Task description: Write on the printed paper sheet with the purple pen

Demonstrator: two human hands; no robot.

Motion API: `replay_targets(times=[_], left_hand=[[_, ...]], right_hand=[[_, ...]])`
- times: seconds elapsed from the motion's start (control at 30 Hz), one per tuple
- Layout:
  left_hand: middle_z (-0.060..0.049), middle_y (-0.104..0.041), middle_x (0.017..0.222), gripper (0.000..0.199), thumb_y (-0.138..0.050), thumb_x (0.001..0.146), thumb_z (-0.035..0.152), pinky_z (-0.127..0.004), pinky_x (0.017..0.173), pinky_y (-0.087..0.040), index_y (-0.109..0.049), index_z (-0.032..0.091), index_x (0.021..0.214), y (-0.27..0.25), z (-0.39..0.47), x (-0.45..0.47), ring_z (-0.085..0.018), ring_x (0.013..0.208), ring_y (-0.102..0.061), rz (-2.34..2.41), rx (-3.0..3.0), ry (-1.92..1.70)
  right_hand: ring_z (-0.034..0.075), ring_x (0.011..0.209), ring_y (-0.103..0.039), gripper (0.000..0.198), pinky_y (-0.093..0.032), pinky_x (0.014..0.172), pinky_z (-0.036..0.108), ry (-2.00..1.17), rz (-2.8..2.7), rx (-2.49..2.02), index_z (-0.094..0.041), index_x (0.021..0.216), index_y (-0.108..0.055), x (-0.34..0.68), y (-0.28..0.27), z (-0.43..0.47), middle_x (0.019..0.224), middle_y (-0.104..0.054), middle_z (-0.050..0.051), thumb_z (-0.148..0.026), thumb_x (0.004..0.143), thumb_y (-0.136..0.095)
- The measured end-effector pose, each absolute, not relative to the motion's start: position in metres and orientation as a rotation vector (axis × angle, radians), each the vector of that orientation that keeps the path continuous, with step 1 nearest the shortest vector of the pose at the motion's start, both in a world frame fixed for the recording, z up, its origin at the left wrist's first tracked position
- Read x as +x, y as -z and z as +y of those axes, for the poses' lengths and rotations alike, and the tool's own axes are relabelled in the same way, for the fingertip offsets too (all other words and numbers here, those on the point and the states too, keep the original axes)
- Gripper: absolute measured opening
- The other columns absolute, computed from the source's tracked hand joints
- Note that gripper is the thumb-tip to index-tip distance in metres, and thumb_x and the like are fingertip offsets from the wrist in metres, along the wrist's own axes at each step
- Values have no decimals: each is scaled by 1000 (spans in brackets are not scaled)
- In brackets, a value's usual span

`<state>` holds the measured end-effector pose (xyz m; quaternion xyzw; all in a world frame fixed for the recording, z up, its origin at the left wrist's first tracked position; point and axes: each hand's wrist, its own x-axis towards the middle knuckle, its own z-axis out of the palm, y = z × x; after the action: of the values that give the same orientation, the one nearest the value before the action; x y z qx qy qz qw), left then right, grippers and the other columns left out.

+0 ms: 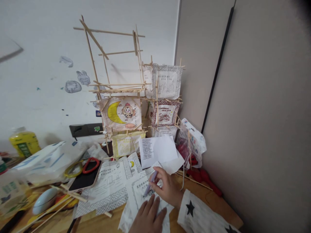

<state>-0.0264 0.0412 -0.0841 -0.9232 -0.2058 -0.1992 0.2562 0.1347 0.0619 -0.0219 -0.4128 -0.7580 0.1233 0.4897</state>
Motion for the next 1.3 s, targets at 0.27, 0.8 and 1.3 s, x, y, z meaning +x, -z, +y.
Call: replay_targets(times=[0.27, 0.8, 1.3], left_hand=[[-6, -57, 120, 34, -53, 87, 26, -34, 86, -45, -51, 28, 121, 85, 41, -27, -24, 109, -52, -556, -2498, 599], [-7, -57, 119, 34, -51, 87, 23, -35, 84, -47, -51, 27, 121, 80, 39, -26, -25, 107, -54, -563, -2498, 591], [-9, -56, 120, 36, -51, 85, 21, -37, 84, -47, -51, 26, 121, 82, 39, -27, -27, 107, -54, -561, -2512, 567]], right_hand=[[16, 74, -62, 46, -52, 72, 30, -314, -1811, -927, -20, 125, -41, 134, 26, 64, 88, -65, 4, -20, 82, -57], [16, 74, -62, 47, -51, 73, 31, -294, -1831, -940, -20, 125, -41, 134, 26, 64, 89, -64, 5, -18, 82, -57], [15, 70, -62, 46, -52, 71, 29, -294, -1862, -923, -21, 125, -41, 131, 22, 63, 87, -65, 3, -17, 81, -56]])
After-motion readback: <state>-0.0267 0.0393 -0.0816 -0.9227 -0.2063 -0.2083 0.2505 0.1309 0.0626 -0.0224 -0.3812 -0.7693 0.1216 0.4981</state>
